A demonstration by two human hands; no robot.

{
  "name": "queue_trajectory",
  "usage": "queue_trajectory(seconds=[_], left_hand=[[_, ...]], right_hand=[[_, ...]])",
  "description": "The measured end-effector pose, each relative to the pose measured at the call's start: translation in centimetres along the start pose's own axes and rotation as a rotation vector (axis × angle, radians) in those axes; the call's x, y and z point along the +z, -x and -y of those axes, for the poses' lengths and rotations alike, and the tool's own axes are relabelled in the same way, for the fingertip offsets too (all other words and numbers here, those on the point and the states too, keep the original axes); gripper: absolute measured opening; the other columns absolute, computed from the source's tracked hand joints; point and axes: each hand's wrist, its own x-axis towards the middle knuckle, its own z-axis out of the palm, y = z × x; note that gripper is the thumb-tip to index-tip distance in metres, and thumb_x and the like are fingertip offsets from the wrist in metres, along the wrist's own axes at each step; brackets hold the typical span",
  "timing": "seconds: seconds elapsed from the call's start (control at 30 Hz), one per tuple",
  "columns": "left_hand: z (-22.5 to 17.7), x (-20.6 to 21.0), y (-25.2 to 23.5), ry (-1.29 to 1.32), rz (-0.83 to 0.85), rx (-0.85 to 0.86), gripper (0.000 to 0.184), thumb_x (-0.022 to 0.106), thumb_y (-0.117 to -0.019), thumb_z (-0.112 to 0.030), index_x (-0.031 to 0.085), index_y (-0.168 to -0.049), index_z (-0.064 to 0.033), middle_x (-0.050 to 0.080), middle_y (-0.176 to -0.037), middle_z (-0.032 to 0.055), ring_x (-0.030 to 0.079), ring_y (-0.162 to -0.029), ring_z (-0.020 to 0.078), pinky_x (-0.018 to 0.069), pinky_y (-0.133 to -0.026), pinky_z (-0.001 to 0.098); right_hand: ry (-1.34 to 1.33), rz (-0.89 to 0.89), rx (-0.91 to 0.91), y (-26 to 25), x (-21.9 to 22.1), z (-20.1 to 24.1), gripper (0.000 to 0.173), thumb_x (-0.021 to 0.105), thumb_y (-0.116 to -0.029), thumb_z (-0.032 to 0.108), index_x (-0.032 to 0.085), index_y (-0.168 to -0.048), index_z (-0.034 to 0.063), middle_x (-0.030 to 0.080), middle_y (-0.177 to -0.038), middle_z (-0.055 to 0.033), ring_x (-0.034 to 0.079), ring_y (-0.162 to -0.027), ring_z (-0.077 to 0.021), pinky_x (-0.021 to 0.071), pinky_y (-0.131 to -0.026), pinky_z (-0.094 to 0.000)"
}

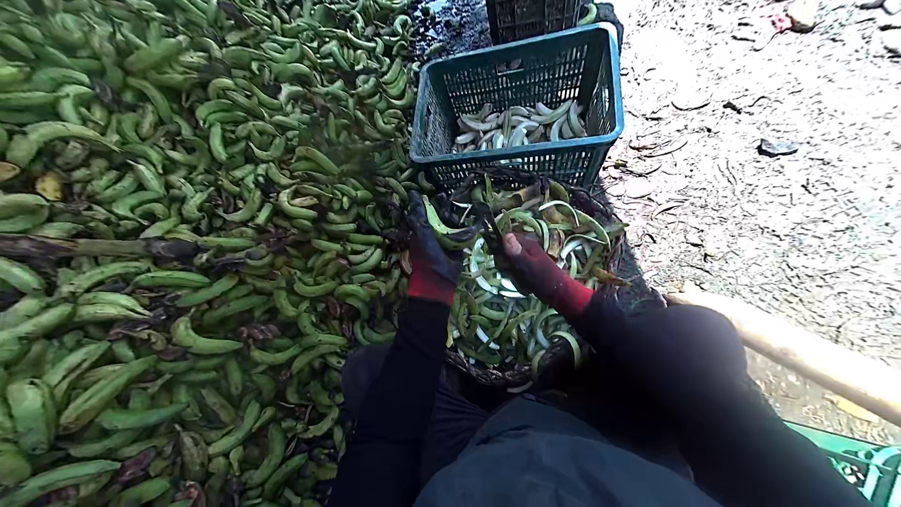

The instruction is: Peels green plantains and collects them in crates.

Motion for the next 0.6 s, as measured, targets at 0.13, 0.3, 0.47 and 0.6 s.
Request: queue_trajectory(seconds=[0.13, 0.3, 0.47, 0.6], left_hand=[[1.4, -0.7, 0.2, -0.277, -0.177, 0.127, 0.05, 0.046, -0.1048, -0.056, 0.061, -0.13, -0.0155, 0.067, -0.109, 0.003, 0.066, -0.094, 0.0142, 0.0579, -0.084, 0.0359], [1.5, -2.5, 1.2, -0.454, -0.084, 0.153, 0.051, 0.041, -0.1063, -0.055, 0.06, -0.136, -0.0181, 0.067, -0.12, 0.0028, 0.065, -0.105, 0.0139, 0.0558, -0.091, 0.037], [2.4, -6.1, 2.5, -0.156, 0.026, 0.048, 0.049, 0.045, -0.1001, -0.066, 0.06, -0.128, -0.0291, 0.066, -0.103, -0.0057, 0.065, -0.089, 0.0077, 0.058, -0.078, 0.0312], [-2.8, -5.1, 2.2, -0.083, 0.151, 0.198, 0.05, 0.03, -0.1075, -0.058, 0.06, -0.131, -0.0254, 0.061, -0.088, -0.0077, 0.059, -0.068, 0.0019, 0.0543, -0.063, 0.0183]], right_hand=[[0.162, -0.014, -0.021, -0.2, 0.9, 0.1, 0.07, 0.033, -0.0968, 0.079, 0.064, -0.106, 0.0159, 0.05, -0.068, -0.0031, 0.047, -0.054, -0.0153, 0.0415, -0.047, -0.0335], [0.263, 0.008, 0.084, -0.6, 1.7, -1.9, 0.07, 0.029, -0.0996, 0.074, 0.061, -0.116, 0.0139, 0.053, -0.073, -0.0039, 0.052, -0.061, -0.0167, 0.0467, -0.056, -0.0378], [0.325, 0.112, 0.191, -1.7, 1.7, -4.4, 0.069, 0.03, -0.101, 0.072, 0.064, -0.106, 0.0127, 0.056, -0.076, -0.0073, 0.055, -0.066, -0.0209, 0.0483, -0.062, -0.0436], [0.4, 0.111, 0.448, -1.2, 1.4, -7.9, 0.068, 0.032, -0.1066, 0.062, 0.064, -0.12, 0.0038, 0.066, -0.103, -0.0209, 0.064, -0.095, -0.0338, 0.0508, -0.087, -0.0561]])
